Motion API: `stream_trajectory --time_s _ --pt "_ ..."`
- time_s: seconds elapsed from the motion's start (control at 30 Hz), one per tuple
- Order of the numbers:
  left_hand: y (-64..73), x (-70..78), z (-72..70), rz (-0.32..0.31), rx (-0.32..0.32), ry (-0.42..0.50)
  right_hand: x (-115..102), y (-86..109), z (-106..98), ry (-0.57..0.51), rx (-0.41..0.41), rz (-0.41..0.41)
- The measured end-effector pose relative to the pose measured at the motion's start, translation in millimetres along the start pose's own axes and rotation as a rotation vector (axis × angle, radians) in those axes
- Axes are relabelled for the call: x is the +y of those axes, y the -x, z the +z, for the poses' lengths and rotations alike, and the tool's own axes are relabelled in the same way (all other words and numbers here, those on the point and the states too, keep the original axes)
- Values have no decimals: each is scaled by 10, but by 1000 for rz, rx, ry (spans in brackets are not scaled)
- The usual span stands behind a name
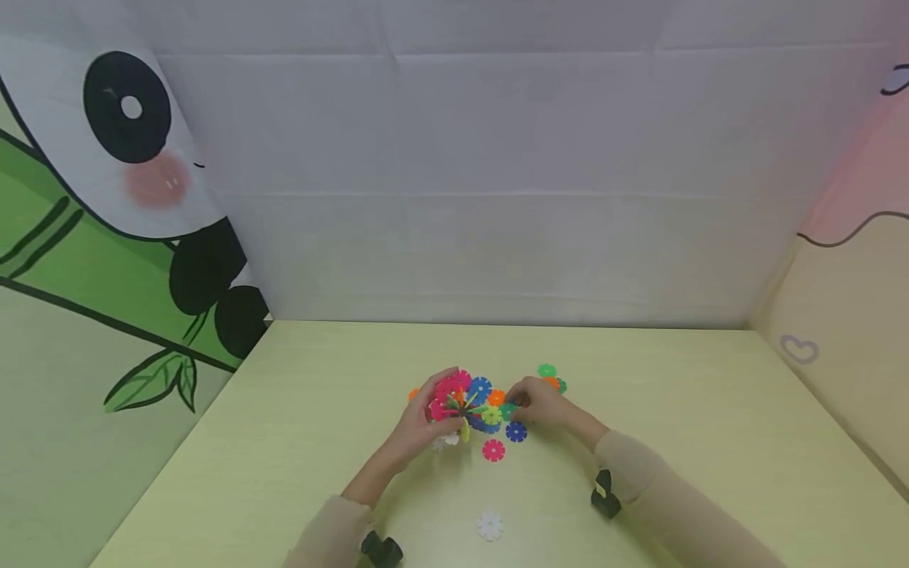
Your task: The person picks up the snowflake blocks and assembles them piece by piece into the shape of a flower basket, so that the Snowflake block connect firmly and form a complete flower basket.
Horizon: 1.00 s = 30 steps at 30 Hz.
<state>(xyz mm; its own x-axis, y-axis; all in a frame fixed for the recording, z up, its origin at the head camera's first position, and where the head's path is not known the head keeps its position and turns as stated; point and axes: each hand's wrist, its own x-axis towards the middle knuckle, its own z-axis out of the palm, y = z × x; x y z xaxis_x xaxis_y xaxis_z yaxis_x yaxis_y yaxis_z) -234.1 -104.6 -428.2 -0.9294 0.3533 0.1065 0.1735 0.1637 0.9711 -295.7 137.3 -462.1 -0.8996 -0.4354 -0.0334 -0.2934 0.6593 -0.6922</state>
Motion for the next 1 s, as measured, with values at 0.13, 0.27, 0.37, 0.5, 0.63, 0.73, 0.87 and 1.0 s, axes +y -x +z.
stream_trajectory --time_s 0.13,0.27,0.37,0.5,0.63,0.73,0.87,1.0 --pt "-15 -7 3 -5 5 8 -54 18 -19 -12 5 5" --pt "-35 -8 23 -1 7 29 -93 80 -66 -8 25 -8" --pt "-48 10 53 -1 14 39 -148 178 -132 2 55 -31" --pt "-56 48 97 -8 30 46 -302 358 -229 -134 109 -68" --pt "-62 92 153 -21 19 79 -465 528 -269 -342 174 -66" --pt "-49 195 198 -18 2 93 -559 607 -262 -421 224 -31" --pt "-5 372 259 -8 -9 85 -620 662 -237 -475 274 1" --pt "13 442 294 -4 -20 84 -631 678 -210 -510 330 31"
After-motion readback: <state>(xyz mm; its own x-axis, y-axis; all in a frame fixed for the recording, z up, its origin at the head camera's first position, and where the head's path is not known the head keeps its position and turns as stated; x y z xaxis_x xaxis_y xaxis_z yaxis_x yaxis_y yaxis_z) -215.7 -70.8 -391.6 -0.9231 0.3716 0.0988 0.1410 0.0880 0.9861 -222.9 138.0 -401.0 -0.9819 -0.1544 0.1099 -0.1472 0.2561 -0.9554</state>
